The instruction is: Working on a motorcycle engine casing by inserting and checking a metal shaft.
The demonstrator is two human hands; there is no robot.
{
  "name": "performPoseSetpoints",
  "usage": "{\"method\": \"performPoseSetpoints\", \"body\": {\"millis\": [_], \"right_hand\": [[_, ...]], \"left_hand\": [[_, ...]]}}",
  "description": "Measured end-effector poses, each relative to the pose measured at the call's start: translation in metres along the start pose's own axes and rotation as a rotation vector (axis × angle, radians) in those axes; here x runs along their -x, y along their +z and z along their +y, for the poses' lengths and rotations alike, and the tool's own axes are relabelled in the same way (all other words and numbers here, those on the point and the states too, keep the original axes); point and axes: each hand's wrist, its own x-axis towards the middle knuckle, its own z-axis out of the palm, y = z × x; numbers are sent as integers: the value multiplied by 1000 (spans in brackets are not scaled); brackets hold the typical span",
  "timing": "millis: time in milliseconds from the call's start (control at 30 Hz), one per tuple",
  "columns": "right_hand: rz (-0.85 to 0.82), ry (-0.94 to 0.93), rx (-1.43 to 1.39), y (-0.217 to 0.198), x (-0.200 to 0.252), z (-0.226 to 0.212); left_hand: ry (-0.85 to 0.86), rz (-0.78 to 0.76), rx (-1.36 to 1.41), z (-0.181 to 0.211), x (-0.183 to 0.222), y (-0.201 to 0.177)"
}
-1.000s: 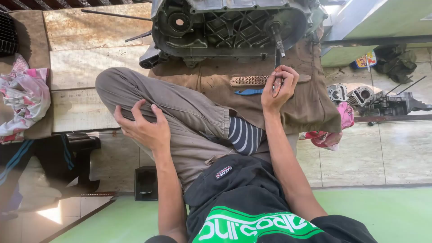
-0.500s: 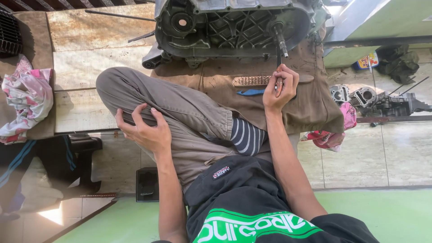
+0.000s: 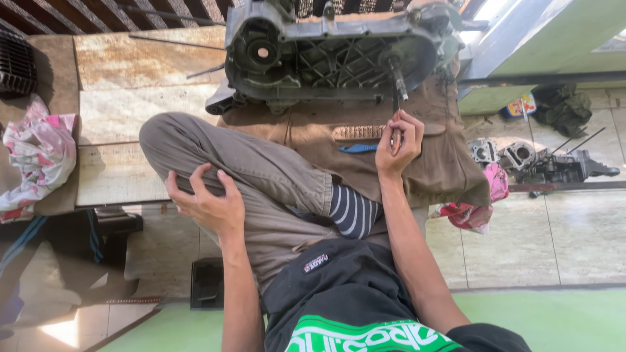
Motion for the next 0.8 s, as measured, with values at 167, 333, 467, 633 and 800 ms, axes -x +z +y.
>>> {"method": "performPoseSetpoints", "body": {"millis": [167, 333, 467, 633, 800], "right_hand": [[-5, -13, 8, -1, -4, -8], [-13, -6, 9, -1, -3, -3], [0, 35, 22, -3, 2, -2], [9, 43, 41, -2, 6, 4], [-50, 75, -36, 0, 13, 11]], "left_hand": [[-14, -156, 27, 16, -4, -27], [-201, -289, 130, 9, 9, -45], [-374, -268, 129, -6, 26, -31], [-360, -219, 21, -5, 26, -24], [-361, -205, 46, -2, 24, -26]]}}
